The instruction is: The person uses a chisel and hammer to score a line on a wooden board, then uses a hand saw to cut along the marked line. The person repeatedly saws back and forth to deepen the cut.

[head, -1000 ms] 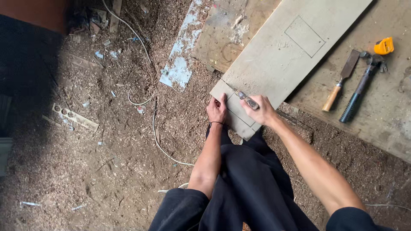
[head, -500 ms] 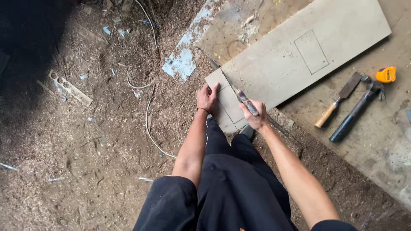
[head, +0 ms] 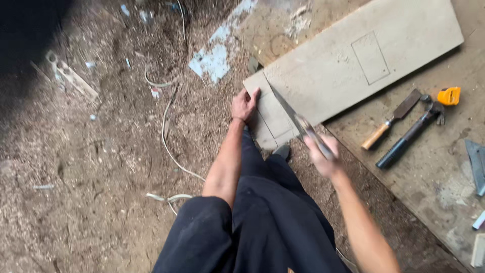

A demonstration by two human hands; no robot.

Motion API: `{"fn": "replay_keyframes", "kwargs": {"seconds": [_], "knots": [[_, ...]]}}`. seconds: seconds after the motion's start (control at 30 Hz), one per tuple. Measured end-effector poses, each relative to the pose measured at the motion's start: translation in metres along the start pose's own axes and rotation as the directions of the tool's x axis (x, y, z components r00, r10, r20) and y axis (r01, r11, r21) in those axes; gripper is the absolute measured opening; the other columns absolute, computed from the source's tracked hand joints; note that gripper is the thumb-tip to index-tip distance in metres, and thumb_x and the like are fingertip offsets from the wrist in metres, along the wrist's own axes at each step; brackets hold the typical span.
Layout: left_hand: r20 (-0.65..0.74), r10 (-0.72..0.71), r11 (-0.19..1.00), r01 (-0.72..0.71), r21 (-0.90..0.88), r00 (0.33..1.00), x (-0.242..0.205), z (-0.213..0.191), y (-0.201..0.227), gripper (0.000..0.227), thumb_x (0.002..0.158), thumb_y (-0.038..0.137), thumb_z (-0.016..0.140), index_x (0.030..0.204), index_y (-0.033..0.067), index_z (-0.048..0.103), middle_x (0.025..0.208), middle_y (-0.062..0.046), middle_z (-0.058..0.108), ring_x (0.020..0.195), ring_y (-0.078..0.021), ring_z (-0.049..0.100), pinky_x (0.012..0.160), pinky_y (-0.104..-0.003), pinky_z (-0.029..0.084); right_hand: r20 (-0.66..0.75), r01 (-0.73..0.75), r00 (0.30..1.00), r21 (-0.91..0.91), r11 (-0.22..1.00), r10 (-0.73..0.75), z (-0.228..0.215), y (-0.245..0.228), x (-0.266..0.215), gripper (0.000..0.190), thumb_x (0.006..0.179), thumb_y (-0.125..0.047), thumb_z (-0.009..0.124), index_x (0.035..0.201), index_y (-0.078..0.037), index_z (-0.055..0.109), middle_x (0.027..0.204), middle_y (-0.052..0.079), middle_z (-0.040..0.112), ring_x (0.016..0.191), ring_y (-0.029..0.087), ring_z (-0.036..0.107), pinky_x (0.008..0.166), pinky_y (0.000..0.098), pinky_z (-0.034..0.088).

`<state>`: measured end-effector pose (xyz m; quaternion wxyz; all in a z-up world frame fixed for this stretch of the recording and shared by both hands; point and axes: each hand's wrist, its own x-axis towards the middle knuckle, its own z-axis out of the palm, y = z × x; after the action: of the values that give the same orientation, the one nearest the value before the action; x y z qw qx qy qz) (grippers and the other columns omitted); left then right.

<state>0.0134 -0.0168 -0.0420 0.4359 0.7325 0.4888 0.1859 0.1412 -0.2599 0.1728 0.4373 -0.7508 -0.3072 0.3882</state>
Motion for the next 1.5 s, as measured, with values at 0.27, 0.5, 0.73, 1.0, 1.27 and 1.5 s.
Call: {"fn": "replay_keyframes", "kwargs": {"seconds": [0.27, 0.5, 0.73, 1.0, 1.27, 1.5], "knots": [[0.051, -0.027, 0.998, 0.030, -0.063, 0.998, 0.006, 0.000, -0.002, 0.041, 0.094, 0.044, 0.072, 0.097, 0.0031, 0.073, 0.068, -0.013, 0.068, 0.057, -0.0220, 0.064, 0.058, -0.036, 0.051, 0.021, 0.018, 1.000, -0.057, 0.998, -0.017, 0.000, 0.038, -0.008, 0.041, 0.102, -0.031, 0.054, 0.066, -0.012, 0.053, 0.052, -0.001, 0.048, 0.040, 0.010, 0.041, 0.033, 0.0293, 0.034], [0.045, 0.007, 0.998, -0.004, -0.064, 0.999, 0.006, -0.004, 0.006, 0.039, 0.093, 0.042, 0.068, 0.107, 0.0065, 0.075, 0.066, -0.012, 0.068, 0.055, -0.0187, 0.063, 0.055, -0.035, 0.050, 0.014, -0.095, 0.995, 0.104, 0.990, 0.094, 0.005, 0.009, -0.001, 0.040, 0.100, -0.029, 0.056, 0.065, -0.010, 0.052, 0.051, 0.000, 0.047, 0.036, 0.009, 0.040, 0.029, 0.0274, 0.031], [0.072, -0.013, 0.992, 0.022, -0.128, 0.997, 0.008, -0.014, 0.014, 0.041, 0.093, 0.044, 0.069, 0.105, 0.0051, 0.074, 0.070, -0.010, 0.070, 0.060, -0.0164, 0.064, 0.061, -0.032, 0.051, -0.063, 0.132, 0.989, -0.040, 0.990, -0.134, 0.008, 0.063, -0.026, 0.044, 0.102, -0.033, 0.053, 0.062, -0.013, 0.054, 0.048, -0.001, 0.047, 0.035, 0.008, 0.042, 0.028, 0.0275, 0.034], [0.077, -0.093, 0.994, 0.096, -0.043, 0.993, 0.006, -0.012, 0.012, 0.044, 0.094, 0.044, 0.069, 0.102, 0.0018, 0.074, 0.070, -0.014, 0.070, 0.060, -0.0201, 0.063, 0.060, -0.035, 0.051, -0.039, 0.052, 0.998, 0.023, 0.998, -0.052, 0.028, 0.028, 0.021, 0.039, 0.100, -0.029, 0.053, 0.066, -0.011, 0.053, 0.052, 0.000, 0.047, 0.038, 0.009, 0.041, 0.030, 0.0272, 0.032], [0.041, 0.007, 0.994, -0.002, -0.111, 0.999, 0.007, -0.009, 0.004, 0.040, 0.093, 0.041, 0.069, 0.109, 0.0044, 0.074, 0.082, -0.016, 0.076, 0.068, -0.0183, 0.073, 0.067, -0.034, 0.057, -0.027, 0.137, 0.990, -0.049, 0.989, -0.139, -0.015, 0.038, -0.056, 0.032, 0.100, -0.024, 0.052, 0.072, -0.011, 0.059, 0.053, -0.002, 0.052, 0.038, 0.005, 0.047, 0.030, 0.0232, 0.039], [0.008, -0.102, 0.983, 0.100, 0.153, 0.995, 0.073, -0.067, -0.033, 0.053, 0.100, 0.052, 0.064, 0.085, 0.0017, 0.068, 0.073, -0.020, 0.071, 0.065, -0.0275, 0.067, 0.066, -0.040, 0.053, 0.119, 0.040, 0.991, 0.162, 0.986, -0.060, 0.022, 0.044, 0.020, 0.028, 0.099, -0.027, 0.053, 0.074, -0.014, 0.055, 0.055, -0.001, 0.051, 0.042, 0.007, 0.045, 0.033, 0.0236, 0.037]]}}
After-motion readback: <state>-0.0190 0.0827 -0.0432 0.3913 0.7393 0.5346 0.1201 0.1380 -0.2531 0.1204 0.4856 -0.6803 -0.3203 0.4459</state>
